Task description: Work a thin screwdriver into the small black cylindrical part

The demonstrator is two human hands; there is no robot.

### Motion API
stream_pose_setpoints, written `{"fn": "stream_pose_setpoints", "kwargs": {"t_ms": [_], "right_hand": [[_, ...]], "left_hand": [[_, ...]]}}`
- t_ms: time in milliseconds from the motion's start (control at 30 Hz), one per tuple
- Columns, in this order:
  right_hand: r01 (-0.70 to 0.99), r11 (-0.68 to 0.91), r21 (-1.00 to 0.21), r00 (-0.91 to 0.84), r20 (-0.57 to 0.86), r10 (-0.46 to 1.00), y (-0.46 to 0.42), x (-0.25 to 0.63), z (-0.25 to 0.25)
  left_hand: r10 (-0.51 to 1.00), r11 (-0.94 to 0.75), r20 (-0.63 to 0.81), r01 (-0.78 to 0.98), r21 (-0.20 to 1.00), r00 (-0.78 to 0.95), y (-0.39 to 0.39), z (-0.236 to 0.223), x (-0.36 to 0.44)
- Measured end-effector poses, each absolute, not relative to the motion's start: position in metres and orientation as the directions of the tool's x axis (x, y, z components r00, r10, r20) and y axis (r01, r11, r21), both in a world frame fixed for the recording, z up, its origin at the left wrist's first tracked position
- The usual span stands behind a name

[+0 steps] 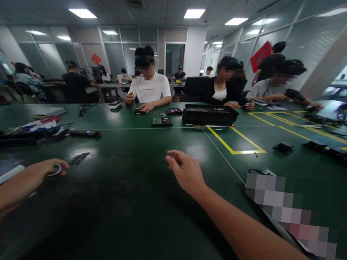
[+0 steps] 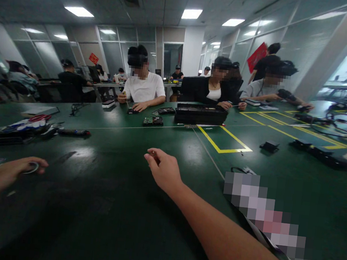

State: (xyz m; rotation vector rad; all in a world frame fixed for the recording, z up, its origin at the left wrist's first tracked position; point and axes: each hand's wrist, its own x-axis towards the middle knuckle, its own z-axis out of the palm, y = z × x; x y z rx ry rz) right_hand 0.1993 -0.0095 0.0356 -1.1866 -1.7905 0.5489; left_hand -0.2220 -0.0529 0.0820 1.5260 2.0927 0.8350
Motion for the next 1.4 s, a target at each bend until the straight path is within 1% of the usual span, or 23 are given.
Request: {"fn": "stream_pose_setpoints", "kwargs": {"t_ms": [33,67,133,167,233,300,367,400,533,600,700,800,1067,1300,1400], "right_hand": [[0.503,0.451,-0.737,-0.146,0.442,0.885,-0.01,0.199,0.036],[0.514,0.465,-0.721,-0.146,0.461,0.875,-0.01,0.199,0.036],[0.536,0.499,-0.681,-0.151,0.504,0.85,-0.012,0.199,0.037],[0.545,0.512,-0.664,-0.154,0.521,0.84,-0.012,0.199,0.037],[0.554,0.521,-0.649,-0.149,0.539,0.829,-0.014,0.2,0.038],[0.548,0.519,-0.655,-0.124,0.551,0.825,-0.016,0.2,0.04],[0.521,0.513,-0.682,-0.075,0.562,0.824,-0.017,0.201,0.041],[0.498,0.511,-0.701,-0.047,0.566,0.823,-0.018,0.202,0.042],[0.387,0.51,-0.768,0.043,0.568,0.822,-0.017,0.205,0.041],[0.328,0.519,-0.789,0.061,0.566,0.822,-0.016,0.205,0.038],[0.232,0.529,-0.816,0.022,0.548,0.836,-0.014,0.204,0.034],[0.209,0.513,-0.833,-0.036,0.518,0.855,-0.013,0.203,0.03],[0.337,0.488,-0.805,-0.073,0.495,0.866,-0.014,0.203,0.034],[0.312,0.457,-0.833,-0.056,0.464,0.884,-0.013,0.201,0.035],[0.366,0.441,-0.82,-0.048,0.457,0.888,-0.014,0.202,0.037]], "left_hand": [[0.971,0.17,0.002,0.694,0.7,-0.241,-0.047,0.082,-0.205],[0.987,0.112,-0.008,0.659,0.744,-0.159,-0.041,0.082,-0.186],[0.999,0.037,-0.032,0.533,0.845,-0.02,-0.028,0.081,-0.145],[0.999,0.017,-0.03,0.456,0.89,0.022,-0.023,0.08,-0.124],[0.996,-0.022,-0.011,0.348,0.937,0.093,-0.012,0.077,-0.085],[0.983,-0.069,0.011,0.314,0.947,0.182,-0.006,0.072,-0.052],[0.973,-0.137,0.057,0.361,0.922,0.225,-0.003,0.065,-0.025],[0.967,-0.173,0.076,0.412,0.895,0.242,-0.004,0.06,-0.015],[0.971,-0.23,0.133,0.631,0.741,0.198,-0.006,0.037,0.004],[0.963,-0.268,0.169,0.68,0.683,0.21,-0.006,0.027,0.002],[0.932,-0.357,0.194,0.697,0.622,0.305,-0.004,0.019,-0.007],[0.918,-0.392,0.214,0.687,0.612,0.333,0.0,0.018,-0.015],[0.922,-0.386,0.26,0.691,0.611,0.286,0.002,0.014,-0.015],[0.925,-0.38,0.272,0.691,0.615,0.266,0.002,0.01,-0.018],[0.924,-0.381,0.273,0.693,0.612,0.267,0.002,0.01,-0.018]]}}
